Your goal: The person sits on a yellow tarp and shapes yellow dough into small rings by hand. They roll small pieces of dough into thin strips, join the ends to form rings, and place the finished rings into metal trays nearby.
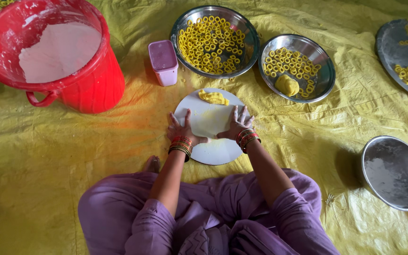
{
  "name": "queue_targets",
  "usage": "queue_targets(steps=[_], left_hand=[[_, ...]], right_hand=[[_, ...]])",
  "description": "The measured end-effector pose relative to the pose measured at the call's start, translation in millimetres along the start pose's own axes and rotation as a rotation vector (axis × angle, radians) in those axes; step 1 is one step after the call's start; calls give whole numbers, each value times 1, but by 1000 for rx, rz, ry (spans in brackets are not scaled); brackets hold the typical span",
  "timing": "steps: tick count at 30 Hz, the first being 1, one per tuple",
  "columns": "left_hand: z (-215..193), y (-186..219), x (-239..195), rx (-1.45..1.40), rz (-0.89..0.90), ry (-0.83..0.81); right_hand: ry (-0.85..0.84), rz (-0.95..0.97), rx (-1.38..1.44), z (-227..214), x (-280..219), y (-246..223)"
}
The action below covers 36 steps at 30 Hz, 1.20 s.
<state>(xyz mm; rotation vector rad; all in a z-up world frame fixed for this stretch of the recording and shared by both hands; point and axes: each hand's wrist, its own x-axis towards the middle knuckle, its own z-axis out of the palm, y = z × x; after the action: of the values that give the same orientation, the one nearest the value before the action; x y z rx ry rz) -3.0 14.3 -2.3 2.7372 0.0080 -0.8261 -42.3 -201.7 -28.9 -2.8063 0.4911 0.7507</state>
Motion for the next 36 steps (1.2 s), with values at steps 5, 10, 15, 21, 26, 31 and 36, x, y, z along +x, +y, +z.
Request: queue_targets(steps=[5, 10, 15, 21, 26, 31, 36], left_hand=[[1, -1, 1, -24, 3, -13], [4, -2, -8, -15, 17, 37], [3, -4, -11, -33, 44, 86], [5, 0, -19, -17, 59, 142], [28, 15, -35, 56, 110, 365], [35, 18, -29, -90, 104, 415], [25, 23, -16, -187, -20, 316]], right_hand=[[13, -26, 6, 4, 0, 6], [42, 74, 267, 2, -25, 1], [144, 90, 314, 0, -39, -10], [234, 189, 356, 0, -45, -27], [269, 234, 393, -5, -56, -35], [281, 236, 402, -5, -54, -34], [318, 236, 462, 6, -32, -15]])
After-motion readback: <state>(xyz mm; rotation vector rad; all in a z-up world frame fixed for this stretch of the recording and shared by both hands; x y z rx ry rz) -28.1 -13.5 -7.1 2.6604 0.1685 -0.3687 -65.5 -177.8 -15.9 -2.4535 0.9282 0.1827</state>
